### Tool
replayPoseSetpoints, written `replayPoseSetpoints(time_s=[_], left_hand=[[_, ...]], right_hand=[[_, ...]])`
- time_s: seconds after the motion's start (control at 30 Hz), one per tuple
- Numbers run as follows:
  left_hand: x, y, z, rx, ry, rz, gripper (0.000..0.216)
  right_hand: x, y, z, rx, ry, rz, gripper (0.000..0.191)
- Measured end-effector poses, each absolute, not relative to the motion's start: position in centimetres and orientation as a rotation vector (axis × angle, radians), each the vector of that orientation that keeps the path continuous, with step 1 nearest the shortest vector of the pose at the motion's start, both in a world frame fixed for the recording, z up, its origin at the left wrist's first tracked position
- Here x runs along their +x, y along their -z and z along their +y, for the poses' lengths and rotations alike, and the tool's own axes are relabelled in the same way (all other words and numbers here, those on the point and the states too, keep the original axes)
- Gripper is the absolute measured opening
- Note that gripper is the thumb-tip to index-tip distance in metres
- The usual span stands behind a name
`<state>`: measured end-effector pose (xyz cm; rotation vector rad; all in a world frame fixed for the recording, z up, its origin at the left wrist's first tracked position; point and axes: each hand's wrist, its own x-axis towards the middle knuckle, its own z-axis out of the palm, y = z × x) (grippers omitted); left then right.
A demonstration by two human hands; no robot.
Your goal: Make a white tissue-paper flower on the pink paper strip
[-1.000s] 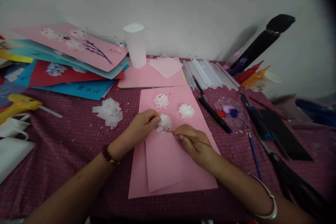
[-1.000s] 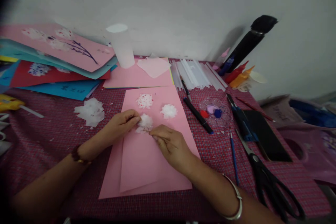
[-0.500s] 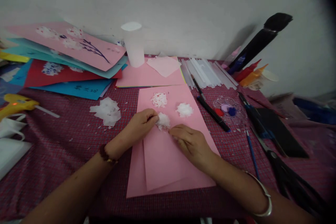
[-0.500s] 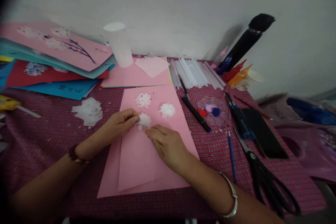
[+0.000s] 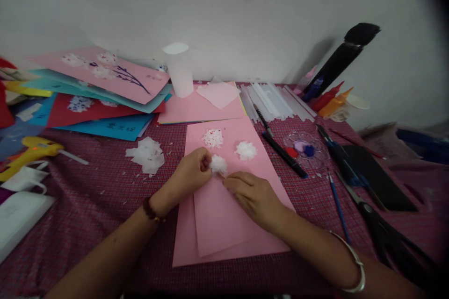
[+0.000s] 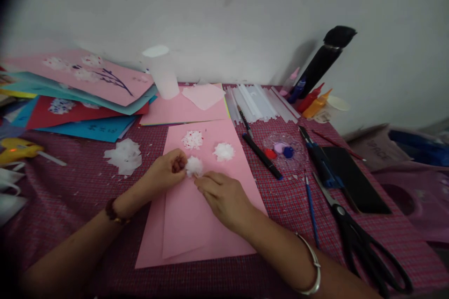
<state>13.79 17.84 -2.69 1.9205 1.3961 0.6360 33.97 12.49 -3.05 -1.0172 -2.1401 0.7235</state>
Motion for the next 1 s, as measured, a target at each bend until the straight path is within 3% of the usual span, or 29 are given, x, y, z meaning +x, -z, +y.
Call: replayPoseSetpoints(time_s=[0.4, 0.6, 1.0], left_hand=[[13.6, 2.1, 17.9, 1.843, -0.64, 1.323, 0.01], [13.8, 2.2, 17.6, 1.966, -0.634, 1.375, 0.02], [13.7, 2.0, 18.0, 1.822, -0.692, 1.32, 0.021]], right_hand=[[34.5, 3.6, 14.0, -1.015, -1.289, -1.294, 0.018], [34.3, 3.5, 14.1, -1.023, -1.264, -1.377, 0.02], [34.4, 2.8, 14.6, -1.031, -1.382, -1.096, 0.021]])
